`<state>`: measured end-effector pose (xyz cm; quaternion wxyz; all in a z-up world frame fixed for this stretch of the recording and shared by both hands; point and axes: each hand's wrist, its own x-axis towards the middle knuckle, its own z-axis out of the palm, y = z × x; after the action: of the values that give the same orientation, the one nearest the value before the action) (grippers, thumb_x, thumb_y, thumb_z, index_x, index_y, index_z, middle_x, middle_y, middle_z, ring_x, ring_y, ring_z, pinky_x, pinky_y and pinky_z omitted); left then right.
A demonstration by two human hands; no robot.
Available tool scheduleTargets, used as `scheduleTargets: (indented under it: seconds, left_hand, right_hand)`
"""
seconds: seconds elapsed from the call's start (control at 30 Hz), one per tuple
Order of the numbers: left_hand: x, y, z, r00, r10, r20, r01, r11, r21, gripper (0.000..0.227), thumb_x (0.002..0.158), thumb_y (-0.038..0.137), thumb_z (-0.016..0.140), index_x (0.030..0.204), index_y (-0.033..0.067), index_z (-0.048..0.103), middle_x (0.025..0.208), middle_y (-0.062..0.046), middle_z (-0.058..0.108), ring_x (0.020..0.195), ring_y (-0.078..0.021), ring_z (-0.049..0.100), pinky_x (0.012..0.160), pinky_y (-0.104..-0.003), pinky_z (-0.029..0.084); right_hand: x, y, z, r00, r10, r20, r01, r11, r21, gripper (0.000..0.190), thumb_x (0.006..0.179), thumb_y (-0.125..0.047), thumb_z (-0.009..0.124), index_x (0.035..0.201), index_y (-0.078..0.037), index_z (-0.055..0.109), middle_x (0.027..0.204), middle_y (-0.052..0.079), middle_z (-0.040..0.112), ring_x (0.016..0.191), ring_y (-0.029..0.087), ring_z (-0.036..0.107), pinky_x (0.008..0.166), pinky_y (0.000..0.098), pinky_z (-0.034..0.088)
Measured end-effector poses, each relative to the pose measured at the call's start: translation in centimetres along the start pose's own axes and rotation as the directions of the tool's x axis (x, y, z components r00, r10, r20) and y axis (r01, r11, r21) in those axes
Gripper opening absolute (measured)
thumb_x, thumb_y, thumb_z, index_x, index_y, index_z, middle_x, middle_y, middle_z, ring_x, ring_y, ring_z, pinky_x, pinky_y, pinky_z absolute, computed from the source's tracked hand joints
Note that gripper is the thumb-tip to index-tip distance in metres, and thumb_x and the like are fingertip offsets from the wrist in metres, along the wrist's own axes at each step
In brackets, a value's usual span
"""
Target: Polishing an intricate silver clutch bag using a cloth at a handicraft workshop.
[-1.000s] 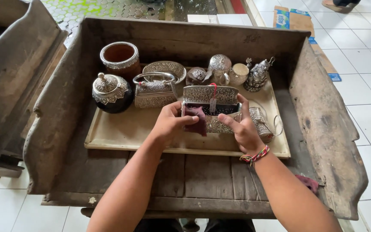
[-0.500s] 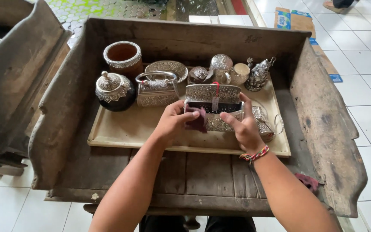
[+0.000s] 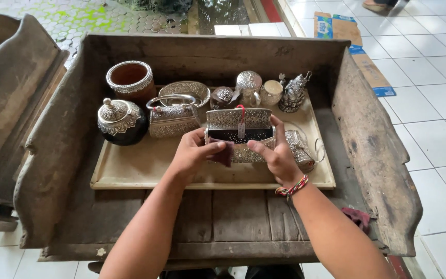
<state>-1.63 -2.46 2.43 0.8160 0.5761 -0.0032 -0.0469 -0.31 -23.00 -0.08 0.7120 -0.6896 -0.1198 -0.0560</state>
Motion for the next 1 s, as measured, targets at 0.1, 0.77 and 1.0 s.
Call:
scheduleTargets:
  seconds: [0.1,0.77,1.0]
  left_hand:
    - [1.4,-2.0,-1.0,0.996,0.015,-0.084,-0.001,0.986,0.165,0.044,0.068,0.011,0.095,0.101,-0.0052,0.071,0.078,-0.018,0.074,0.069,-0.0220,0.071,0.060,-0.041,0.063]
    - [0.6,-1.2,0.5,1.000,0.010,0.006,-0.010,0.998,-0.057,0.029,0.079,0.003,0.082,0.103,-0.0059,0.069,0.086,-0.019,0.072,0.079,-0.0271,0.072,0.071,-0.042,0.063]
    - [1.1,-1.7,-0.1,0.998,0.039,-0.048,-0.038,0.999,0.019,0.034,0.072,0.003,0.089,0.097,-0.0084,0.069,0.077,-0.019,0.073,0.068,-0.0233,0.074,0.067,-0.040,0.064]
  right_hand:
    - [0.1,0.1,-0.3,0.999,0.033,0.013,-0.033,0.999,-0.003,0.086,0.084,-0.014,0.082,0.151,-0.010,0.029,0.153,0.021,0.036,0.150,0.031,0.024,0.125,0.0489,0.012]
    - [0.2,0.9,-0.7,0.997,0.072,-0.028,-0.068,0.990,0.122,0.085,0.085,-0.016,0.083,0.151,-0.007,0.031,0.148,0.023,0.040,0.142,0.033,0.036,0.122,0.0509,0.024]
    - [0.6,1.5,-0.8,0.997,0.076,-0.005,-0.074,0.989,0.124,0.088,0.082,-0.012,0.085,0.151,-0.009,0.031,0.150,0.022,0.038,0.141,0.030,0.037,0.120,0.0483,0.031]
